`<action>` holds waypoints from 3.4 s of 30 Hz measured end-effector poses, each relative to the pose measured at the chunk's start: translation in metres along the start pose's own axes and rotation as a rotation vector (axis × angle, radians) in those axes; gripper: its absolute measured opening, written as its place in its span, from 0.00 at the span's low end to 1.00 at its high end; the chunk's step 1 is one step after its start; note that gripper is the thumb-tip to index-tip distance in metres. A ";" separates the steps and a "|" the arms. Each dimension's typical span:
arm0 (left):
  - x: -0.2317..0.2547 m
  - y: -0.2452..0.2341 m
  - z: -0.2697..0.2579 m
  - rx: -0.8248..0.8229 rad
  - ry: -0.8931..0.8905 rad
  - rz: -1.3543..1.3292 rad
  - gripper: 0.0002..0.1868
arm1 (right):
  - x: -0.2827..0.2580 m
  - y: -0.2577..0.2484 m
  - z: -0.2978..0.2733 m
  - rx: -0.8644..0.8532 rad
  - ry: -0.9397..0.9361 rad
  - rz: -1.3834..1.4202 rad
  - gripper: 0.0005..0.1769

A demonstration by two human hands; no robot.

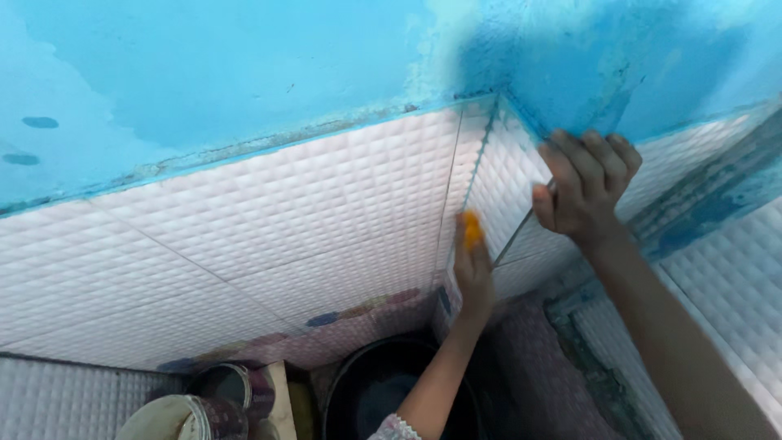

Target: The person wipes the white-tiled and blue-painted bathroom walls using a yellow sponge, moving it repeatedly across the tiles and into the corners.

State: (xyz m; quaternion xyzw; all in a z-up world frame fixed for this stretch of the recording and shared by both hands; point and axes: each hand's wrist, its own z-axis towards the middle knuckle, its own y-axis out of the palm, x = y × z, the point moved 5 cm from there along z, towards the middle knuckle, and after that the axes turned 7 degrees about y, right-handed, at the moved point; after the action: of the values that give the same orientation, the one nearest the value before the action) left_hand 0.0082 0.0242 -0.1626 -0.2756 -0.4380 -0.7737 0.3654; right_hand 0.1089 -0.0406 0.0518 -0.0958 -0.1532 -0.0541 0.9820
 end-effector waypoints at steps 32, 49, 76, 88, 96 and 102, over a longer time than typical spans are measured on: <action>0.125 0.071 0.085 -0.294 0.481 0.294 0.26 | 0.004 0.002 -0.020 0.095 0.212 0.102 0.25; 0.133 0.077 0.088 -0.275 0.521 0.379 0.25 | 0.008 0.004 -0.021 0.153 0.259 0.228 0.17; 0.154 0.073 0.084 -0.311 0.516 0.403 0.23 | 0.003 -0.001 -0.014 0.143 0.273 0.257 0.13; 0.148 0.073 0.113 -0.219 0.400 0.408 0.22 | 0.005 0.002 -0.019 0.148 0.274 0.253 0.14; 0.155 0.074 0.098 -0.225 0.555 0.421 0.20 | 0.005 0.004 -0.022 0.165 0.279 0.225 0.15; 0.146 0.078 0.079 -0.227 0.584 0.458 0.24 | 0.005 0.003 -0.022 0.153 0.290 0.204 0.14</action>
State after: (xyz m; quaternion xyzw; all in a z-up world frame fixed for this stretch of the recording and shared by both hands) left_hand -0.0059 0.0191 0.0203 -0.1728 -0.1543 -0.7615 0.6053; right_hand 0.1208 -0.0422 0.0323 -0.0271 -0.0031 0.0442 0.9986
